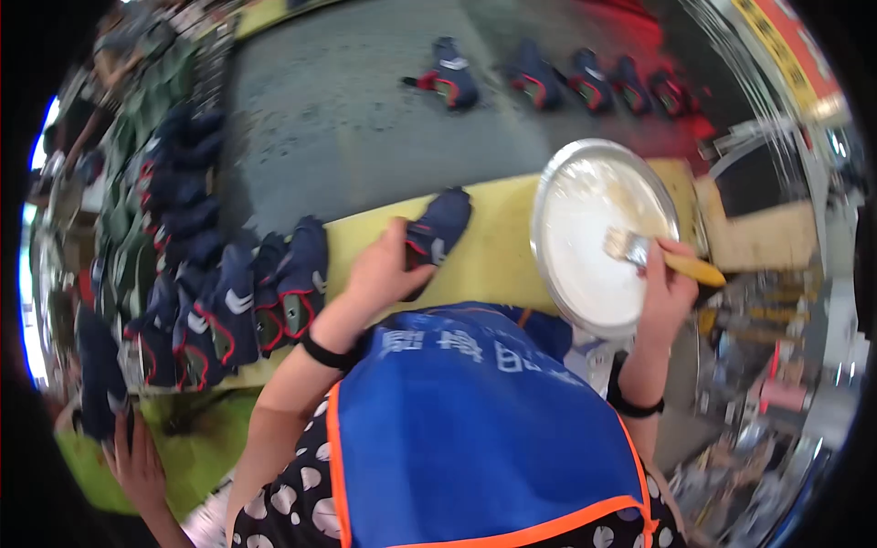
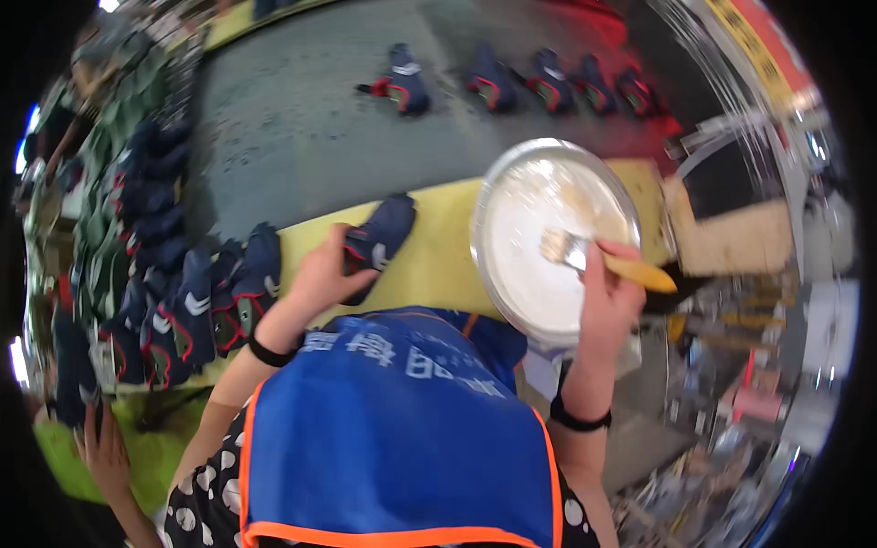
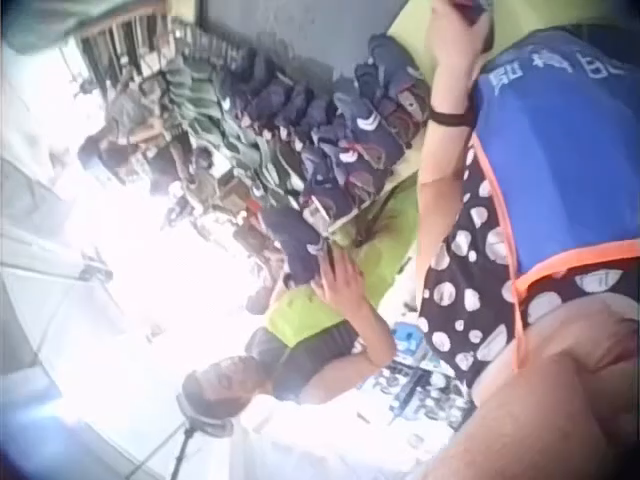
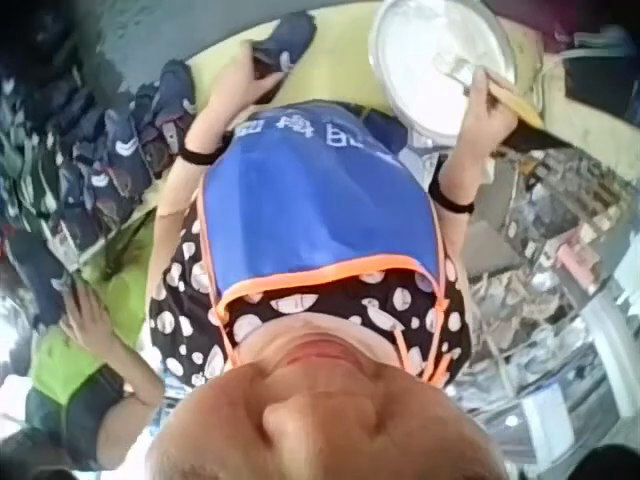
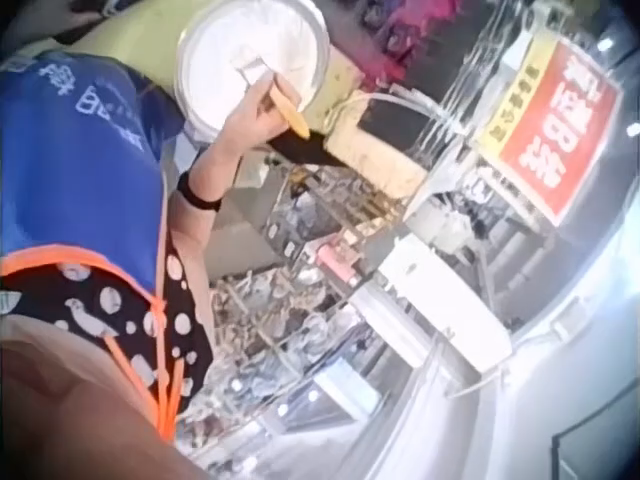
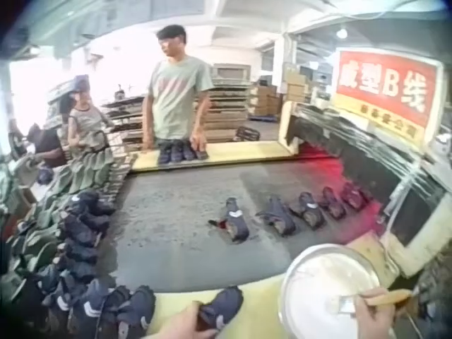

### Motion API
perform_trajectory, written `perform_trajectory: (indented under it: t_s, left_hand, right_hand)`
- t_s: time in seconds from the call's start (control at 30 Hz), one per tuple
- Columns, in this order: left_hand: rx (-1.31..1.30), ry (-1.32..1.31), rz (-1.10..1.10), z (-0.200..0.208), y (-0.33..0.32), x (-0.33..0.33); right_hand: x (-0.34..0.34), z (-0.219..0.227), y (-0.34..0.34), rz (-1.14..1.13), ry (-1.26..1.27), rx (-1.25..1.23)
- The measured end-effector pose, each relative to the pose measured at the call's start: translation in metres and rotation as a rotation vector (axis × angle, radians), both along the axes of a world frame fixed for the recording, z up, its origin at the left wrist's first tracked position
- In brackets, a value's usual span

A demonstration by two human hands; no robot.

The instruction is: Apply adhesive to shoe soles using a brush and place them on a conveyor.

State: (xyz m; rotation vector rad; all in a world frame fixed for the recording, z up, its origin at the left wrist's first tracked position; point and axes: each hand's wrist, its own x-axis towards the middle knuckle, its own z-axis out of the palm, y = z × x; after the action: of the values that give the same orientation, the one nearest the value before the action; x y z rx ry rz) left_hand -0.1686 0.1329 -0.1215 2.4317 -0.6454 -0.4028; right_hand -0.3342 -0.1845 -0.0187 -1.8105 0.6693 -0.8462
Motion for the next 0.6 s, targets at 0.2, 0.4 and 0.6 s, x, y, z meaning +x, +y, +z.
perform_trajectory:
  t_s: [0.2,0.4,0.6]
  left_hand:
    - [-0.244,0.188,0.311,-0.008,0.035,0.011]
    - [0.184,-0.062,0.151,-0.011,0.013,-0.01]
    - [-0.63,0.626,0.301,0.003,0.006,0.019]
  right_hand:
    - [-0.01,-0.041,-0.036,-0.094,0.139,-0.244]
    - [0.008,-0.063,-0.045,-0.033,0.381,-0.406]
    - [-0.002,-0.027,-0.038,-0.026,0.282,-0.315]
